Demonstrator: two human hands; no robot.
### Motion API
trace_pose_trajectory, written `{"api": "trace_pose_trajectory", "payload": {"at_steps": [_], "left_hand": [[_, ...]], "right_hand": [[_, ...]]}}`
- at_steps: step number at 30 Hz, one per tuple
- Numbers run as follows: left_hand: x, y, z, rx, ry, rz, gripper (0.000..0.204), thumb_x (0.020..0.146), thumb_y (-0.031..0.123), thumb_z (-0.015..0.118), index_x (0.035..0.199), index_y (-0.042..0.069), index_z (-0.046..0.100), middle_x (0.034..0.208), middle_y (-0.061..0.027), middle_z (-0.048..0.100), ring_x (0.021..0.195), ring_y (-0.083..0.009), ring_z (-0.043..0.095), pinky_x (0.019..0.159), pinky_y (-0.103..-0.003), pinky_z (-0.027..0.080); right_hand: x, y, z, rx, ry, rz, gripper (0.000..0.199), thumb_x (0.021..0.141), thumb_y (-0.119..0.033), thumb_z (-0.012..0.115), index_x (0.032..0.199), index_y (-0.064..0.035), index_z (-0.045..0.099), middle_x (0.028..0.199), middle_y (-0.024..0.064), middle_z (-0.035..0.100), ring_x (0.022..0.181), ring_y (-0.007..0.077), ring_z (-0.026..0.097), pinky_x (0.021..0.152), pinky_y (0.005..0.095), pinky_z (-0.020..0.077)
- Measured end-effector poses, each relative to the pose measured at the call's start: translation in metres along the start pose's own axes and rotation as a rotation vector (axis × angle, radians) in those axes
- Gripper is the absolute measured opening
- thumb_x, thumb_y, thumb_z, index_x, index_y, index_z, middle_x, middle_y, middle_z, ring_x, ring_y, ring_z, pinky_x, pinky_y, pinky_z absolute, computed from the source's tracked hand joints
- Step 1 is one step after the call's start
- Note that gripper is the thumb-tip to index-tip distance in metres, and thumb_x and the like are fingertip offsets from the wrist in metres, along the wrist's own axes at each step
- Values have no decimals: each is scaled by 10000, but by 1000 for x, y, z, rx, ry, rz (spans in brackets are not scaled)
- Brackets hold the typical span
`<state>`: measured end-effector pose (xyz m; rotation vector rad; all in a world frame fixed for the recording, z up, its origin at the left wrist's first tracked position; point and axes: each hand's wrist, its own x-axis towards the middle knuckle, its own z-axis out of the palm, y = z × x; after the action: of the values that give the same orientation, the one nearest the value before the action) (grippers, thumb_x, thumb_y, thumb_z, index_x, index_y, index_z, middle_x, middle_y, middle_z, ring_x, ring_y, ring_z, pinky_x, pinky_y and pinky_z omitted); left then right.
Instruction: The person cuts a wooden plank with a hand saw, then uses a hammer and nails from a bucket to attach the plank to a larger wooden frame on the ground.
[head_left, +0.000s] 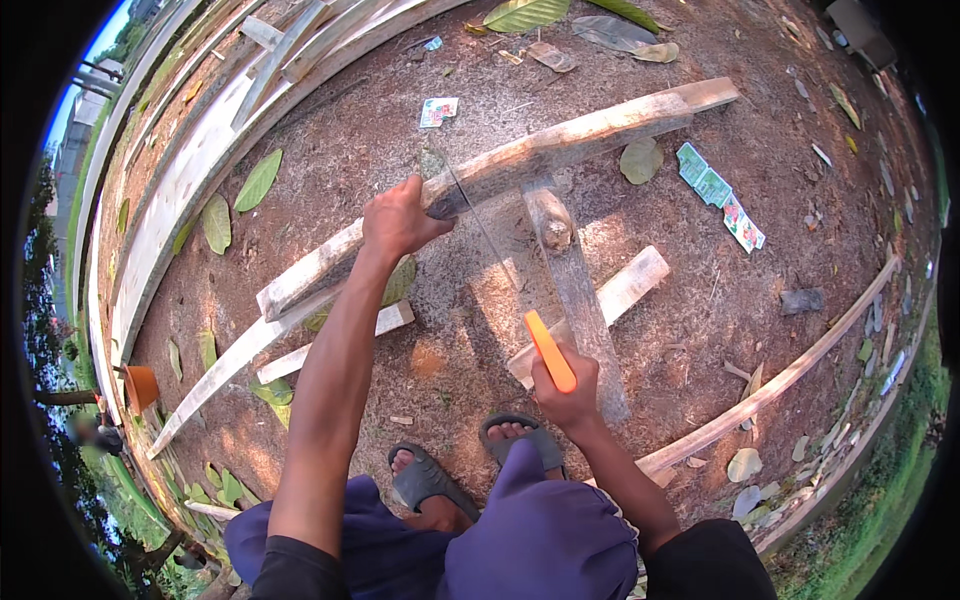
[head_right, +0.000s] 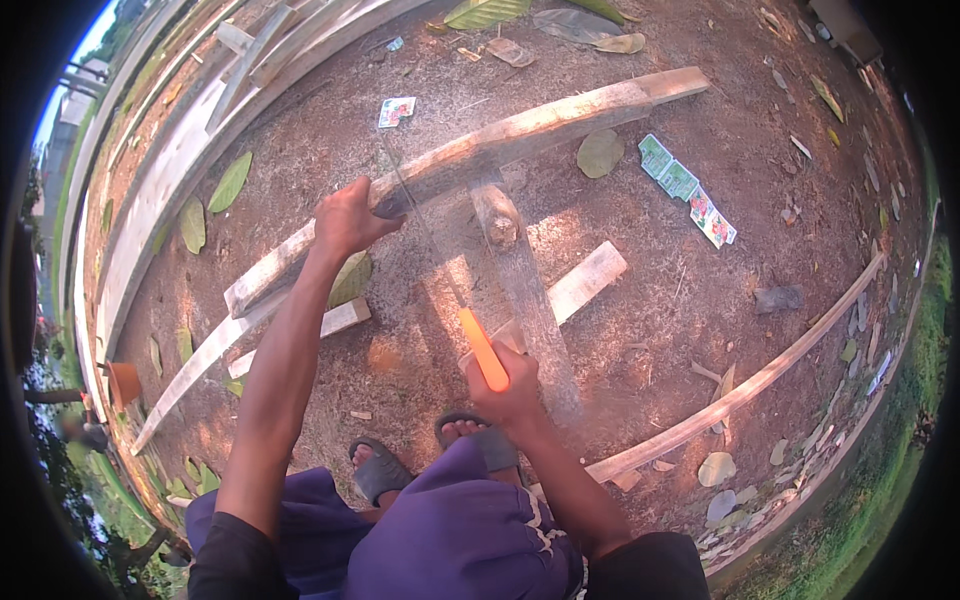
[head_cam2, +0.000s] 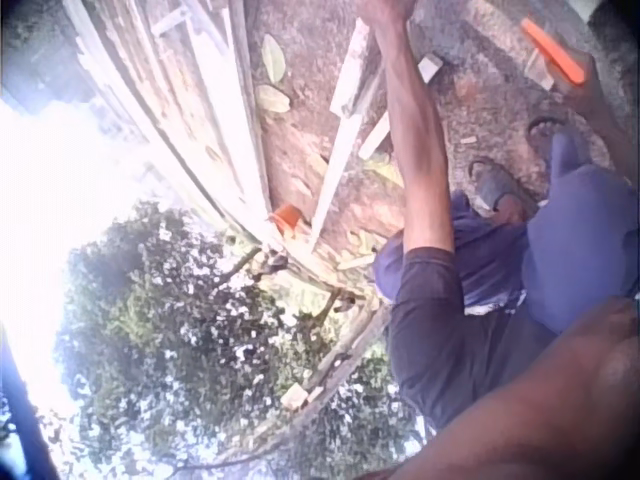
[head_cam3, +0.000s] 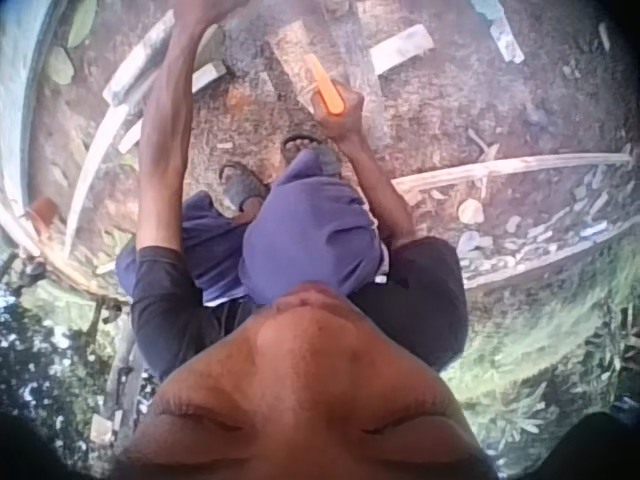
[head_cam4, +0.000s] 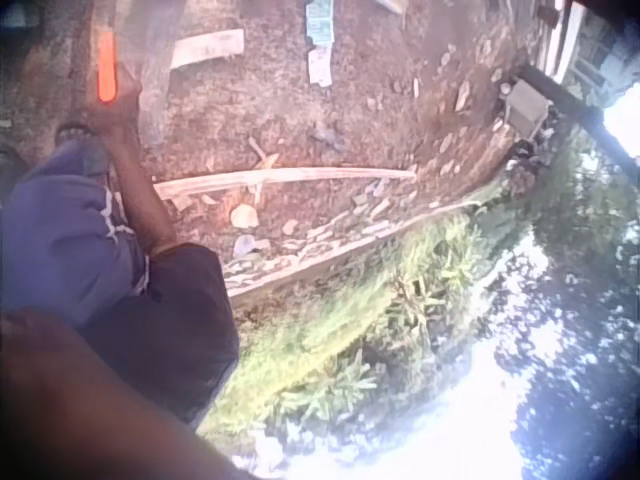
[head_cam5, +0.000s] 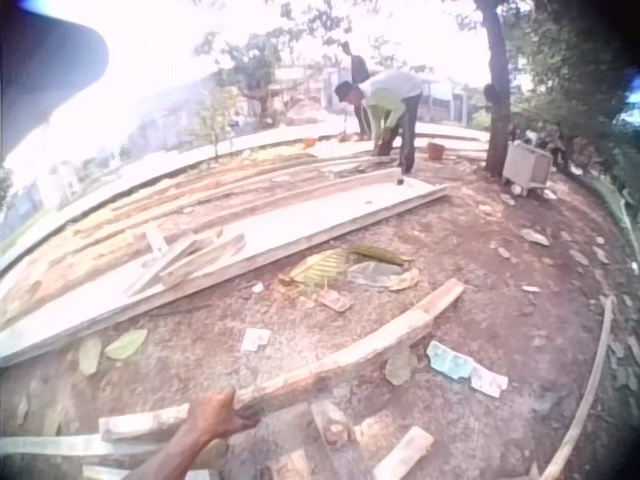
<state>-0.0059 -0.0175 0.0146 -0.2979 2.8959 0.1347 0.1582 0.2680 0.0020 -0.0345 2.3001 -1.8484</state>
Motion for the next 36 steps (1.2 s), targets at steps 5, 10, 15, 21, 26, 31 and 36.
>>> {"api": "trace_pose_trajectory", "payload": {"at_steps": [5, 10, 15, 21, 26, 31, 36], "left_hand": [[0, -1, 1, 57, -22, -23, 663, 739, 673, 799, 1008, 106, 585, 977, -104, 724, 909, -251, 719, 874, -424, 574], [9, 14, -5, 16, -1, 12, 687, 712, 643, 825, 1021, 76, 592, 1029, -143, 727, 948, -299, 725, 866, -446, 568], [3, 1, 6, 55, 72, 53, 686, 717, 631, 825, 1023, 66, 588, 1021, -146, 723, 924, -299, 727, 851, -441, 576], [5, 1, 1, -8, -96, -29, 637, 747, 622, 813, 975, 82, 563, 932, -110, 699, 887, -246, 703, 840, -417, 572], [9, 14, -5, -60, 62, 82, 689, 710, 628, 821, 1037, 70, 586, 1031, -120, 704, 982, -281, 715, 908, -428, 568], [-10, -19, 15, -98, 14, 60, 700, 682, 609, 824, 1067, 68, 602, 1083, -127, 709, 1042, -312, 705, 912, -450, 565], [-2, -18, 6, -118, 58, 101, 675, 685, 580, 825, 1058, 62, 605, 1073, -125, 708, 1041, -303, 706, 921, -440, 568]], "right_hand": [[-50, 8, -27, -158, -13, -213, 70, 818, -9, 655, 770, 29, 618, 603, 137, 604, 517, 248, 657, 492, 365, 490], [130, -28, 50, -39, 37, -132, 172, 861, -100, 644, 755, 22, 586, 573, 128, 560, 506, 150, 510, 517, 360, 436], [94, -27, 40, 11, 21, -88, 221, 844, -135, 668, 719, 27, 585, 610, 190, 605, 527, 310, 618, 528, 408, 469], [-60, 2, -50, -167, 3, -95, 153, 829, -32, 659, 711, 11, 572, 575, 138, 578, 494, 249, 609, 488, 372, 457], [110, -22, 37, 14, 49, -141, 156, 842, -62, 633, 723, 17, 570, 551, 125, 531, 488, 132, 500, 477, 361, 404], [139, -31, 80, -24, -4, -118, 176, 868, -75, 620, 735, 34, 582, 577, 100, 553, 548, 139, 534, 538, 379, 427], [16, 16, 14, -83, 49, -211, 174, 876, -19, 573, 934, 93, 694, 661, 98, 631, 596, 184, 614, 564, 382, 466]]}}
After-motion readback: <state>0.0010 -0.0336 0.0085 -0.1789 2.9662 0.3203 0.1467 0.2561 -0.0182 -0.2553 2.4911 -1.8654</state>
